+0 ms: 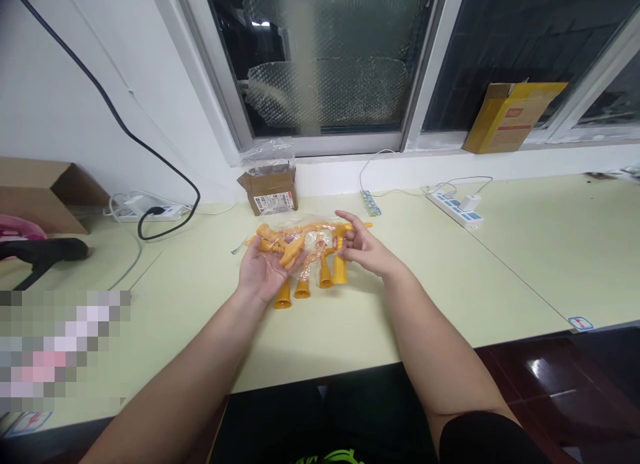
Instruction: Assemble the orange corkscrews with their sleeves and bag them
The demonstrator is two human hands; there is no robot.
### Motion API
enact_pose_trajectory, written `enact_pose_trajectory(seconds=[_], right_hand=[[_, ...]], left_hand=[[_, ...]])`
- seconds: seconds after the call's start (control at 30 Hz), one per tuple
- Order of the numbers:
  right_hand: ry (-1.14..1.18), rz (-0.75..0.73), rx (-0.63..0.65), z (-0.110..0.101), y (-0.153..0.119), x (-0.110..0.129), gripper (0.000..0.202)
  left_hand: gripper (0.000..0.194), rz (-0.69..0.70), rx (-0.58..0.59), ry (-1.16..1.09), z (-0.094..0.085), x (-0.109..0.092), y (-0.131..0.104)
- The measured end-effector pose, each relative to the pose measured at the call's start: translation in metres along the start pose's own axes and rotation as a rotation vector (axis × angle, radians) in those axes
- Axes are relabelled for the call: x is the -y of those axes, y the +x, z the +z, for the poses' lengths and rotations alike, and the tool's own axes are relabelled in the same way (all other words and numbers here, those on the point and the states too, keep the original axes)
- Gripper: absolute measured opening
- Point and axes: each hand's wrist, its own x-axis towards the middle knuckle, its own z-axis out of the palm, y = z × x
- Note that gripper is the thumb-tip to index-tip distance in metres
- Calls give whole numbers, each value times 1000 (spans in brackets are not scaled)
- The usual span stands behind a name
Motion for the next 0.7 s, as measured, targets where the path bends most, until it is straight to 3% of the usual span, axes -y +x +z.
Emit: enact_pose_trajectory(seconds=[0.1, 0.23, 0.37, 0.53, 0.7], right_hand=[[72, 63, 121, 6, -3, 2, 59], [192, 74, 19, 2, -7, 8, 44], [224, 82, 75, -4, -7, 10, 32], [244, -124, -166, -2, -1, 7, 32], [243, -168, -196, 2, 3, 6, 28]], left_hand=[[45, -11, 19, -20, -1, 0, 1], [46, 12, 29, -37, -5, 1, 3], [46, 42, 18, -57, -7, 1, 4], [45, 30, 6, -88, -8, 1, 5], [45, 26, 21, -91, -9, 1, 6]])
